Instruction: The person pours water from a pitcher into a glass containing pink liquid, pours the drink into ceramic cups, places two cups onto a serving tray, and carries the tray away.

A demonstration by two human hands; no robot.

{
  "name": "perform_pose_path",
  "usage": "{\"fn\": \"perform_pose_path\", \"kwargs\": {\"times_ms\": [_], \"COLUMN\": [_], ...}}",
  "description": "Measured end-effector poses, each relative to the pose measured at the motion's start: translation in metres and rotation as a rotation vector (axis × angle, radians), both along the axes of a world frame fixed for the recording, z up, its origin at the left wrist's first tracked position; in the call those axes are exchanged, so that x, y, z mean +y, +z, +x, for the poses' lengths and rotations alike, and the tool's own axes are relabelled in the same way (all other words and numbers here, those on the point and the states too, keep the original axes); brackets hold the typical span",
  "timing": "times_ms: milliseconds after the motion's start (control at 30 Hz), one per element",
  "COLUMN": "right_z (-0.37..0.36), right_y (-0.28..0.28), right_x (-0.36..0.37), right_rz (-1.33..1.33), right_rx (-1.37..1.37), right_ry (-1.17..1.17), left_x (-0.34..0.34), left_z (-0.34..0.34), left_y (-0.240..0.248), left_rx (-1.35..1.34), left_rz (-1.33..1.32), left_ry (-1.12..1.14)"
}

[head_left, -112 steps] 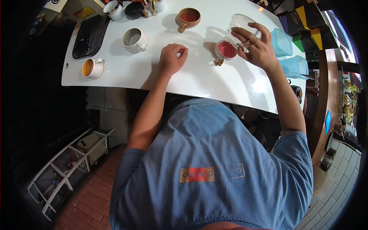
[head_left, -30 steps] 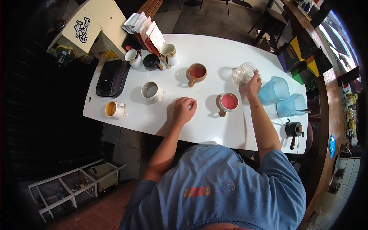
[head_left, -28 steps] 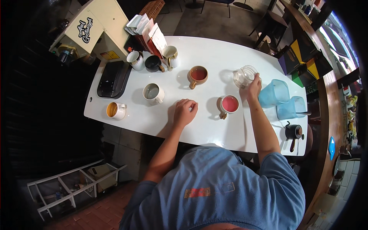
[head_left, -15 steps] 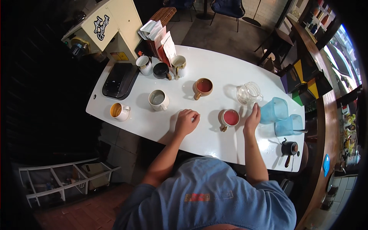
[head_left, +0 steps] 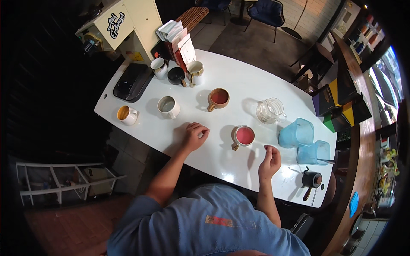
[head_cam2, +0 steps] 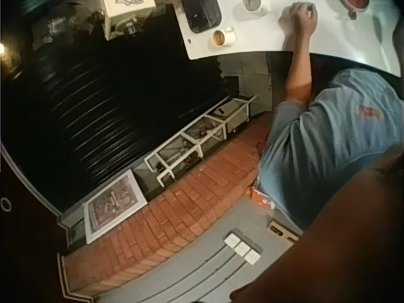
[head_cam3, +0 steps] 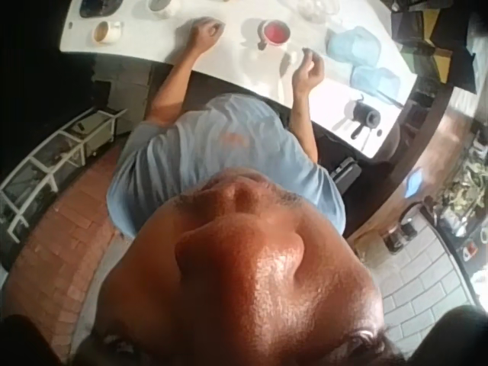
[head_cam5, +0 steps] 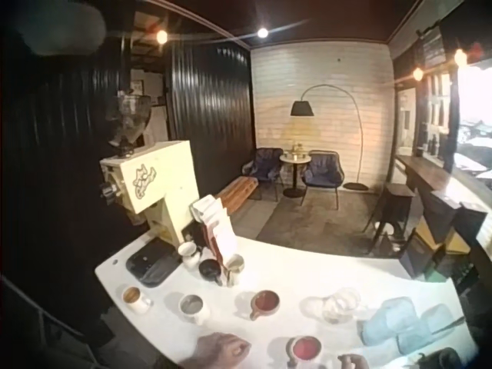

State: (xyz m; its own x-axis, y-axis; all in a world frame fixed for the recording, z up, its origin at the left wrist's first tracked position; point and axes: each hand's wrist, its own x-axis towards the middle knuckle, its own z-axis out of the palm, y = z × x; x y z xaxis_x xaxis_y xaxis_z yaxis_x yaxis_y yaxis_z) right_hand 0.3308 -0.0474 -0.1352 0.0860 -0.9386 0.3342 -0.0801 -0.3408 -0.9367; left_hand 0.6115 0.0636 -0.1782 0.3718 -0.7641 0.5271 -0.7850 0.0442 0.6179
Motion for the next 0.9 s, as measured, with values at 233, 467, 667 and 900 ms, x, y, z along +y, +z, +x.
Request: {"fn": "perform_pose_path", "kwargs": {"times_ms": [233,467,667,900], "right_z": [0.008,0.042,0.086,0.108], "right_y": [0.005,0.002,0.008,0.006], "right_x": [0.021,0.061,0.098,0.172], "right_rz": [-0.095,-0.08,-0.037,-0.034], "right_rx": [0.028,0.024,0.067,0.047], "right_ry": [0.411,0.791,1.085,1.294], "left_x": [0.069,0.165,0.257,0.334], "left_z": [-0.025,-0.083,-0.134,-0.21], "left_y": [0.02,0.022,0.008,0.005], "left_rx": [0.118,0.087,0.364,0.464], "left_rz": [-0.035,0.04,0.058,-0.041], "left_ry": [0.363,0.66,0.974,1.208]}}
